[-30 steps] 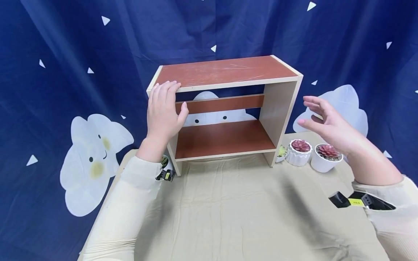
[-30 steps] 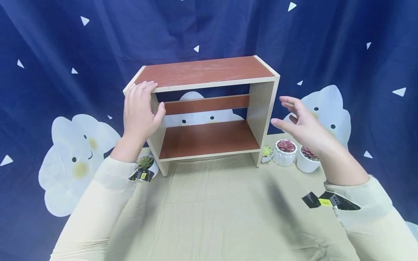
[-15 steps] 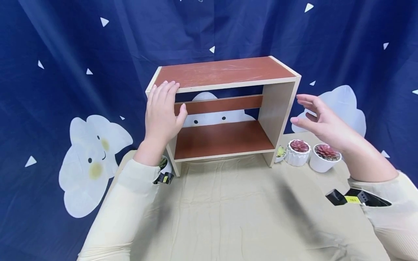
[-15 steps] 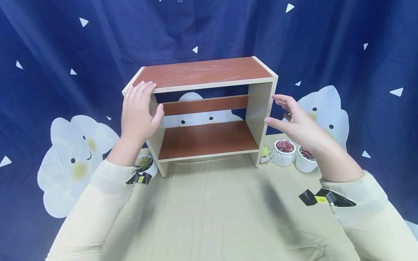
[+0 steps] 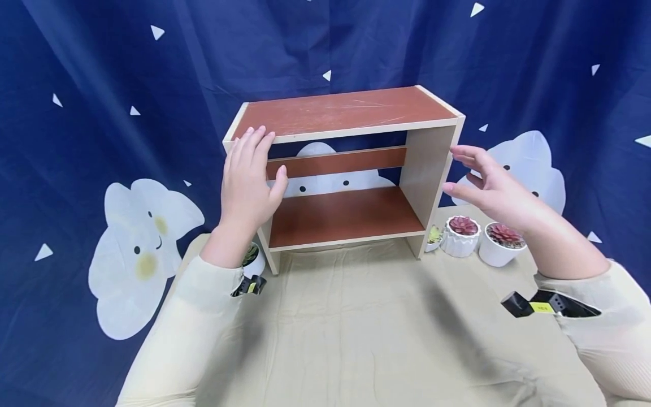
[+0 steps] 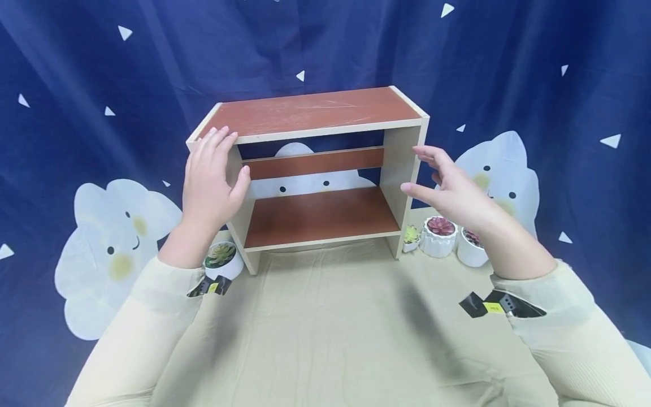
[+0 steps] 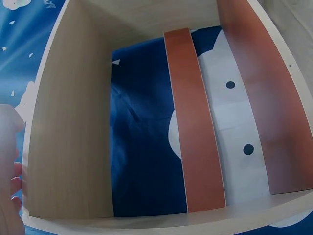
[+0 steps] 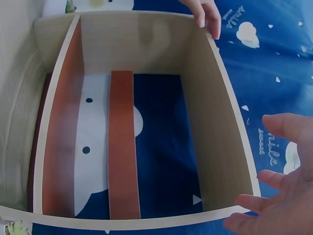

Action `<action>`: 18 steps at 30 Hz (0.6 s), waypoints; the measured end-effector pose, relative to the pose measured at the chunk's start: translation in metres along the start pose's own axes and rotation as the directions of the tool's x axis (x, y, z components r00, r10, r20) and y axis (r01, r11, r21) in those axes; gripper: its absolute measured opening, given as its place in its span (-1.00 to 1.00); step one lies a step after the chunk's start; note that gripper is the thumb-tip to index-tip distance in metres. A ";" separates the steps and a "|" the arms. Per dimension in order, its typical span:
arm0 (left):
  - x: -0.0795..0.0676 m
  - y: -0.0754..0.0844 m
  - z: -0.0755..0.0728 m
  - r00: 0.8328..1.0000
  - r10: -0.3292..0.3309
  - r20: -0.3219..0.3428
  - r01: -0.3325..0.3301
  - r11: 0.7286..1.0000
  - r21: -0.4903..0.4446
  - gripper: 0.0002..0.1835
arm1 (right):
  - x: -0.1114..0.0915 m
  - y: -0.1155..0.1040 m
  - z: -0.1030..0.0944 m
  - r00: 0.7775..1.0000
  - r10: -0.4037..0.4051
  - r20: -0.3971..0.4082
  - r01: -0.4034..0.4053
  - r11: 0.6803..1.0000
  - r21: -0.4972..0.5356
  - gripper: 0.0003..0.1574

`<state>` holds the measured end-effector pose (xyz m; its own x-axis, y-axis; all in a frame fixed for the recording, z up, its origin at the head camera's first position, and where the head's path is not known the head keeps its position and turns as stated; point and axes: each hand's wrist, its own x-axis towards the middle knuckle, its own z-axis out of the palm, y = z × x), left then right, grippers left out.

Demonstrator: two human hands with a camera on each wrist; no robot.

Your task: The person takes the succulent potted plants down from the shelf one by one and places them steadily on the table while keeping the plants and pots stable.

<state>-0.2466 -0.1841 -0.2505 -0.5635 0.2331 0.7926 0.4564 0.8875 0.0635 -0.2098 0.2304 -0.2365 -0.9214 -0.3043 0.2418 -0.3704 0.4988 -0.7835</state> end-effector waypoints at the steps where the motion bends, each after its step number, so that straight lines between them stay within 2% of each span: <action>1: -0.001 0.000 -0.001 1.000 0.002 -0.005 -0.002 1.000 -0.004 -0.36 | 0.000 -0.001 0.000 1.000 -0.003 0.000 0.003 1.000 -0.003 -0.05; 7: -0.008 0.002 -0.008 1.000 0.011 -0.015 -0.011 1.000 -0.029 -0.36 | 0.001 -0.003 0.004 1.000 -0.014 0.006 0.014 1.000 -0.028 -0.02; 18: -0.025 0.009 -0.012 0.996 0.061 0.060 -0.060 0.998 -0.018 -0.35 | 0.004 -0.006 0.016 1.000 -0.001 0.023 0.003 0.997 -0.072 0.03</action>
<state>-0.2204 -0.1866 -0.2629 -0.5748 0.3105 0.7571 0.5016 0.8647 0.0262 -0.2094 0.2133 -0.2394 -0.9179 -0.3234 0.2299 -0.3807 0.5548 -0.7398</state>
